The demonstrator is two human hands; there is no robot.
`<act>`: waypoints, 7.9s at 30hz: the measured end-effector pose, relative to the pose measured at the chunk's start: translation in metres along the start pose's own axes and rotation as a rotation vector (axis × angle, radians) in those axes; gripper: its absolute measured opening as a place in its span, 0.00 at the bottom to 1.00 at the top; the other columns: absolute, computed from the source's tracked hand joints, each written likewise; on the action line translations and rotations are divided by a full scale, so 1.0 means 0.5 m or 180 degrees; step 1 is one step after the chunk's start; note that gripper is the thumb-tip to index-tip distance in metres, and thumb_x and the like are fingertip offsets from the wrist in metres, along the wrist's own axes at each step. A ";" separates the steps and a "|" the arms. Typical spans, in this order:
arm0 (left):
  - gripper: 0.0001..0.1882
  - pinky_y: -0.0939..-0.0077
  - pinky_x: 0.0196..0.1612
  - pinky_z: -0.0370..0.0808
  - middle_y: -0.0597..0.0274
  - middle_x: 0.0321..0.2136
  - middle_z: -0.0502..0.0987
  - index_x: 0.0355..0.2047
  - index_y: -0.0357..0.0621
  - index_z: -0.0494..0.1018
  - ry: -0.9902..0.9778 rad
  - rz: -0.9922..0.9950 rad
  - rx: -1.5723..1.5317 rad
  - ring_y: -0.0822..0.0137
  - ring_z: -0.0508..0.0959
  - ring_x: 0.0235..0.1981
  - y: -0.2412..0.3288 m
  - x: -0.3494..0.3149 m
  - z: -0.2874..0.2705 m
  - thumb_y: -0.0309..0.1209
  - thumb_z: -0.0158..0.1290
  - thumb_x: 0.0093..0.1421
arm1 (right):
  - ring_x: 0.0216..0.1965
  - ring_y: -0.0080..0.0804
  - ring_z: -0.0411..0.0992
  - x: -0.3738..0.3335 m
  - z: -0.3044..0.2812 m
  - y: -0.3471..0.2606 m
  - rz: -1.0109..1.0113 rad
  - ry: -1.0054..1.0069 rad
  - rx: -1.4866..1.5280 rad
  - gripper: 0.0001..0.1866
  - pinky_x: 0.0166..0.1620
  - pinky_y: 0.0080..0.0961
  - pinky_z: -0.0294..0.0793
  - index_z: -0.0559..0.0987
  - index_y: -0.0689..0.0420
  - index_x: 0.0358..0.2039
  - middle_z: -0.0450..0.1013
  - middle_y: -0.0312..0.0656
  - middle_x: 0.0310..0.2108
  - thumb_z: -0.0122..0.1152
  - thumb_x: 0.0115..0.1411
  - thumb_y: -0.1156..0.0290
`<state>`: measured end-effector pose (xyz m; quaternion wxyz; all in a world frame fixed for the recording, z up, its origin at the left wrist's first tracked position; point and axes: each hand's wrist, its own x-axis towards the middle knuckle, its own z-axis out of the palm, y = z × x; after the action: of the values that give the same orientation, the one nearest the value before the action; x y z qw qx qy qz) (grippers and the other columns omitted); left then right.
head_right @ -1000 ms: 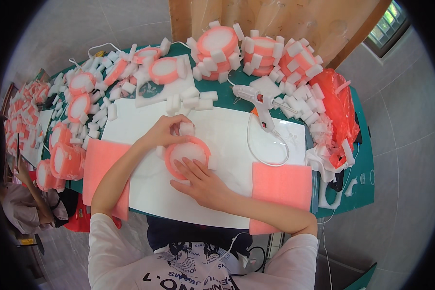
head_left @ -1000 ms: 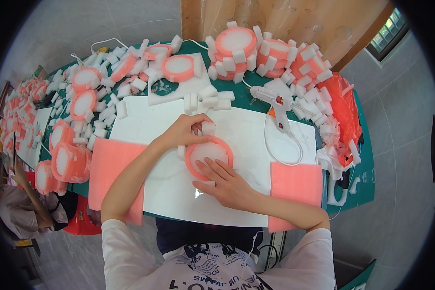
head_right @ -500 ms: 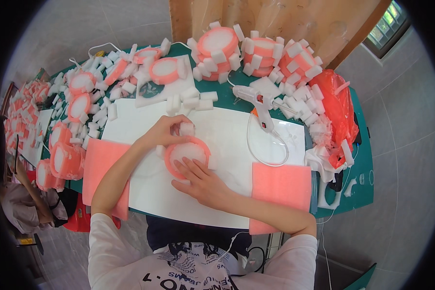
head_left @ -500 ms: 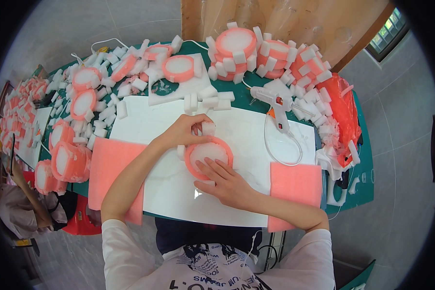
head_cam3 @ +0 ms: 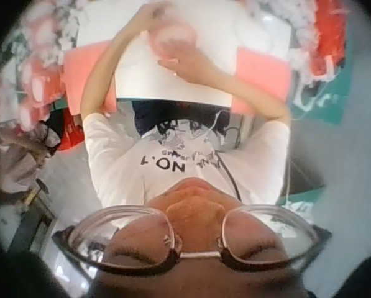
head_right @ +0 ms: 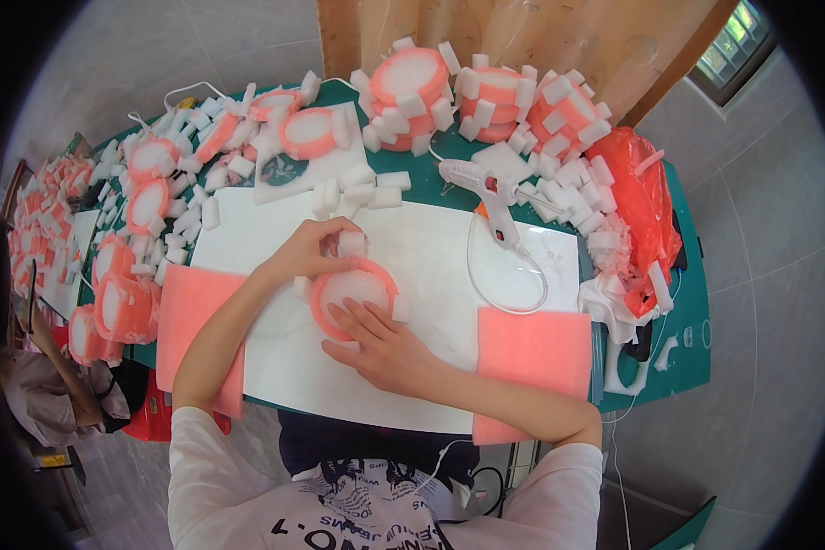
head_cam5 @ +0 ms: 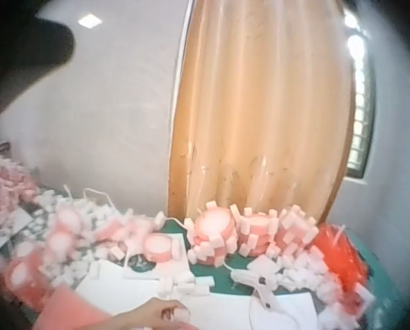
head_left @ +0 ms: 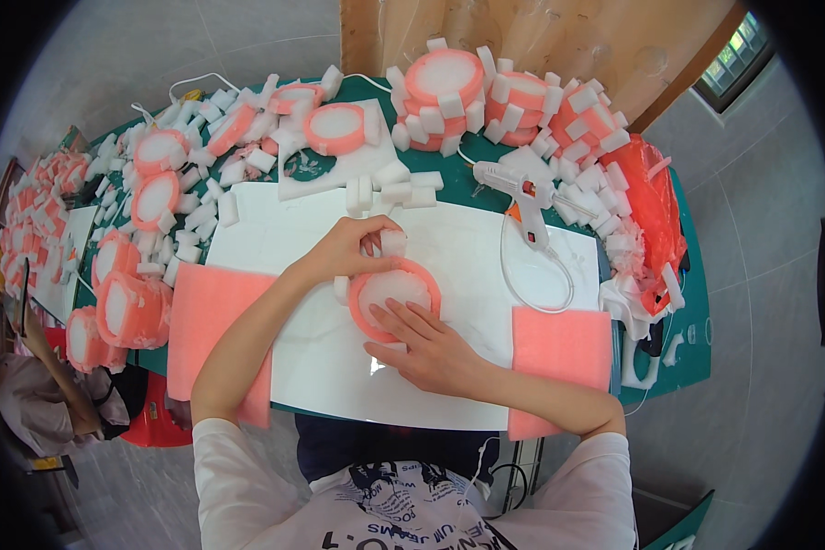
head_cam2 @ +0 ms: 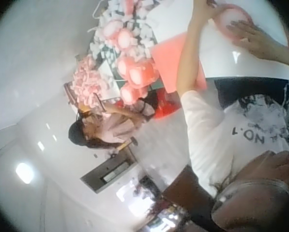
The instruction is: Using a hot glue gun to attach small foam blocks to a larger foam ring as part of a manufacturing or packaging assembly task.
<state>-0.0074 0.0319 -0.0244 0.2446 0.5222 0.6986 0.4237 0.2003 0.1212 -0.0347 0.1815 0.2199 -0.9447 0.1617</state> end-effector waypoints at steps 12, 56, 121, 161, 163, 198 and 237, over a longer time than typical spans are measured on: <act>0.21 0.80 0.31 0.71 0.62 0.24 0.75 0.37 0.45 0.72 -0.0061 -0.0077 0.0027 0.71 0.72 0.24 0.000 0.000 -0.003 0.35 0.61 0.42 | 0.58 0.49 0.55 -0.003 -0.002 0.000 -0.0041 -0.0128 -0.0037 0.22 0.57 0.42 0.56 0.68 0.50 0.45 0.53 0.54 0.58 0.52 0.46 0.77; 0.15 0.82 0.29 0.69 0.64 0.24 0.76 0.40 0.46 0.74 -0.0131 0.0110 -0.0133 0.75 0.70 0.22 0.012 -0.001 -0.010 0.31 0.55 0.50 | 0.55 0.47 0.58 -0.001 -0.002 0.000 -0.0065 0.0064 -0.0192 0.19 0.55 0.38 0.60 0.68 0.51 0.42 0.58 0.51 0.55 0.52 0.46 0.76; 0.12 0.83 0.26 0.64 0.67 0.19 0.72 0.39 0.43 0.75 0.0001 -0.0049 -0.0401 0.79 0.63 0.21 -0.007 0.004 -0.002 0.32 0.46 0.59 | 0.56 0.46 0.58 -0.002 -0.004 0.001 -0.0078 -0.0034 -0.0266 0.21 0.55 0.38 0.60 0.67 0.51 0.44 0.57 0.52 0.56 0.52 0.46 0.76; 0.13 0.82 0.24 0.63 0.65 0.17 0.70 0.40 0.43 0.74 -0.0046 -0.0197 -0.0267 0.78 0.64 0.20 -0.003 0.003 -0.004 0.35 0.46 0.60 | 0.56 0.49 0.58 -0.001 -0.007 0.000 -0.0072 -0.0117 -0.0148 0.20 0.55 0.40 0.59 0.68 0.52 0.44 0.56 0.53 0.56 0.52 0.47 0.75; 0.13 0.82 0.24 0.63 0.65 0.17 0.70 0.39 0.41 0.74 0.0021 -0.0140 -0.0302 0.78 0.64 0.19 -0.022 0.001 0.001 0.35 0.46 0.60 | 0.56 0.49 0.57 0.000 -0.008 -0.001 -0.0077 -0.0137 -0.0119 0.21 0.56 0.41 0.58 0.68 0.52 0.44 0.56 0.53 0.57 0.52 0.46 0.76; 0.17 0.81 0.33 0.68 0.63 0.33 0.75 0.41 0.36 0.73 -0.0084 -0.0025 -0.1123 0.75 0.70 0.30 -0.028 0.001 -0.010 0.36 0.40 0.63 | 0.57 0.47 0.58 -0.003 -0.008 -0.004 -0.0103 -0.0048 -0.0330 0.25 0.55 0.38 0.62 0.64 0.50 0.53 0.57 0.51 0.56 0.49 0.53 0.73; 0.37 0.81 0.42 0.68 0.59 0.38 0.73 0.60 0.45 0.51 -0.0589 -0.0075 -0.2357 0.74 0.73 0.38 -0.014 -0.005 -0.032 0.19 0.51 0.50 | 0.58 0.40 0.57 0.000 -0.027 -0.002 -0.0023 0.0379 -0.0737 0.28 0.58 0.39 0.57 0.65 0.48 0.52 0.57 0.46 0.58 0.52 0.47 0.76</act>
<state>-0.0228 0.0235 -0.0221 0.4837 0.4263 0.4791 0.5956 0.2044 0.1257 -0.0226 0.2620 0.1910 -0.9439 0.0636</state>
